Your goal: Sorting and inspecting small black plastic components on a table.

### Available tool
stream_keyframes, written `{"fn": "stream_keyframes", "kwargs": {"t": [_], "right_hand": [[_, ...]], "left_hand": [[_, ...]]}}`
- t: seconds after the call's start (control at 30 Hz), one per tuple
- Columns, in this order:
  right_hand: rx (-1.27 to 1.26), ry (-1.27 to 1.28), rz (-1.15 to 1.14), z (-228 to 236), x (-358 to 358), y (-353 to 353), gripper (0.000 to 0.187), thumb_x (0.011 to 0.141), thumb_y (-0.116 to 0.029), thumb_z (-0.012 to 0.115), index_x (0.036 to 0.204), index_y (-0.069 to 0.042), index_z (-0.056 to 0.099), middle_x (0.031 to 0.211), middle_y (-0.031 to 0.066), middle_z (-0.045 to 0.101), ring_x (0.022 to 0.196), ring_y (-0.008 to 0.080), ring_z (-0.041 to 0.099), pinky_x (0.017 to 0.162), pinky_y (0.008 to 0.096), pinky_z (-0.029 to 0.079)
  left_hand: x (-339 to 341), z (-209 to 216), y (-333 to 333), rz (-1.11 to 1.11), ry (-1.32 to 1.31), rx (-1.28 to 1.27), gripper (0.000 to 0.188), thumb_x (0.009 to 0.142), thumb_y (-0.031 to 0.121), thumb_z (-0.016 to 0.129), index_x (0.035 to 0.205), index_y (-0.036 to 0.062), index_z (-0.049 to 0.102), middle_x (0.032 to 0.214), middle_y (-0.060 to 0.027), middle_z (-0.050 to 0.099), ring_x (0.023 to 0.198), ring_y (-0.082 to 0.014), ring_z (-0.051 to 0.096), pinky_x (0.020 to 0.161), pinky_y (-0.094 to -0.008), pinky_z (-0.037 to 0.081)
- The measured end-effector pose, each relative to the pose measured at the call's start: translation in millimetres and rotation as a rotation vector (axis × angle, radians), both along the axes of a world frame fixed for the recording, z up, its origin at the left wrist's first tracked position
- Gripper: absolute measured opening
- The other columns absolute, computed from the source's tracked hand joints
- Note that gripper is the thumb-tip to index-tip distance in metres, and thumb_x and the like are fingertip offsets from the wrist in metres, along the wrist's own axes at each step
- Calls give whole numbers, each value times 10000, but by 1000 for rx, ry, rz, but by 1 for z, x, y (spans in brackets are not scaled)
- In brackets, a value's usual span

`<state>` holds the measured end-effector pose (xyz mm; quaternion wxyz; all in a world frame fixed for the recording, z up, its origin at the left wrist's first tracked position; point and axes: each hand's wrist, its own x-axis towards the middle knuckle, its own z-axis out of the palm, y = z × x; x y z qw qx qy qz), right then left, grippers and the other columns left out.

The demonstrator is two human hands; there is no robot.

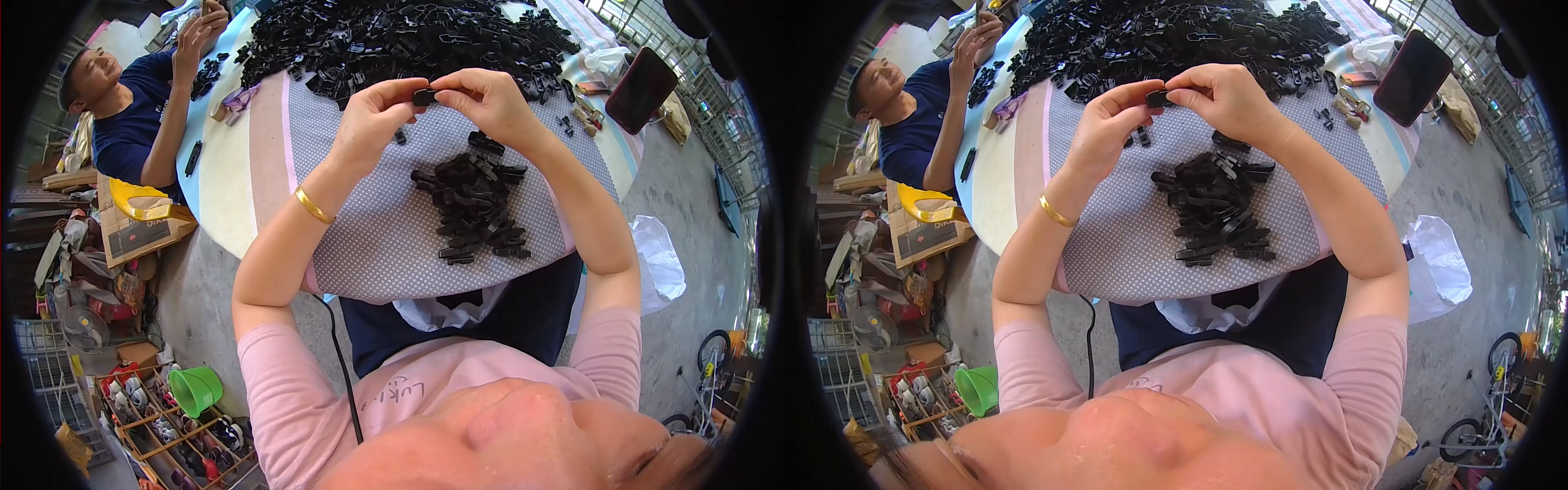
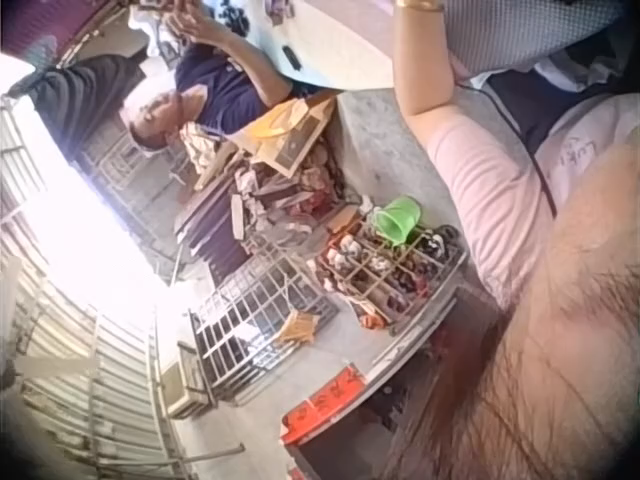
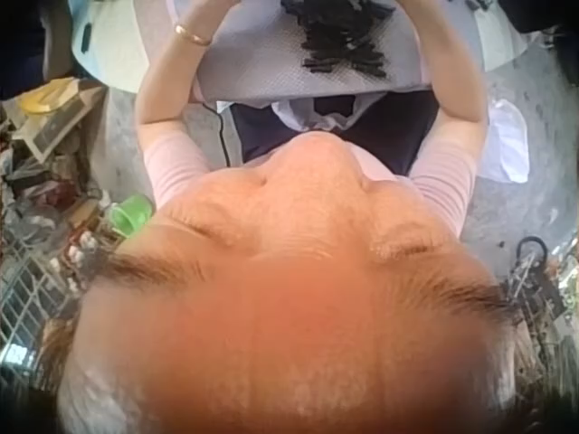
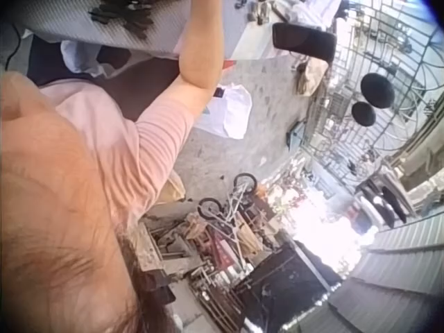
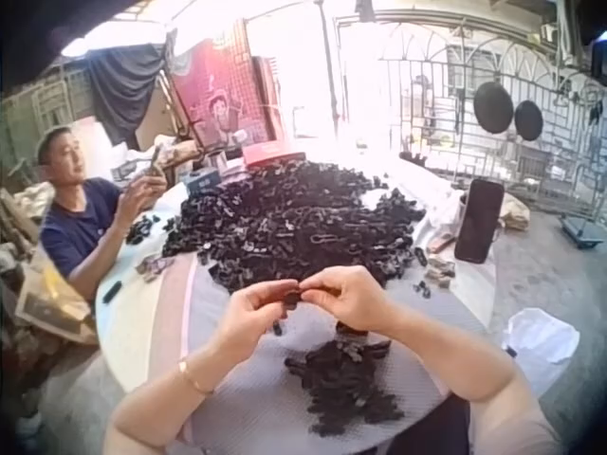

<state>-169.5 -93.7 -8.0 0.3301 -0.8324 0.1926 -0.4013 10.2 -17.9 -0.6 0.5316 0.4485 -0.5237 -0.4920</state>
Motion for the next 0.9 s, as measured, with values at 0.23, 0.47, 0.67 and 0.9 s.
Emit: {"fn": "stream_keyframes", "kwargs": {"t": [0.23,0.47,0.67,0.9], "right_hand": [[-259,43,-151,5,1,13,251,790,-193,652,988,-40,638,848,89,652,712,200,627,662,280,507],[173,-25,160,9,-2,4,435,771,-262,685,1104,-8,567,944,106,637,822,179,623,763,282,502],[234,9,161,20,-14,5,315,784,-165,678,1040,6,609,889,61,637,816,107,601,753,220,489],[-85,537,-218,38,-58,-45,365,804,-379,614,781,-19,667,646,64,613,556,99,549,555,236,467]], "left_hand": [[-8,5,6,135,-209,-155,372,801,13,615,1164,-6,538,983,-72,620,860,-93,579,784,-217,473],[-8,10,9,139,-227,-219,418,783,-1,634,1187,33,532,982,-76,629,860,-101,593,785,-213,481],[-13,15,14,91,-227,-302,408,773,12,646,1166,41,539,949,-114,633,836,-115,606,734,-219,499],[-22,19,23,-420,-576,-378,295,720,6,668,1009,28,614,988,-75,621,990,-178,568,877,-299,445]]}}
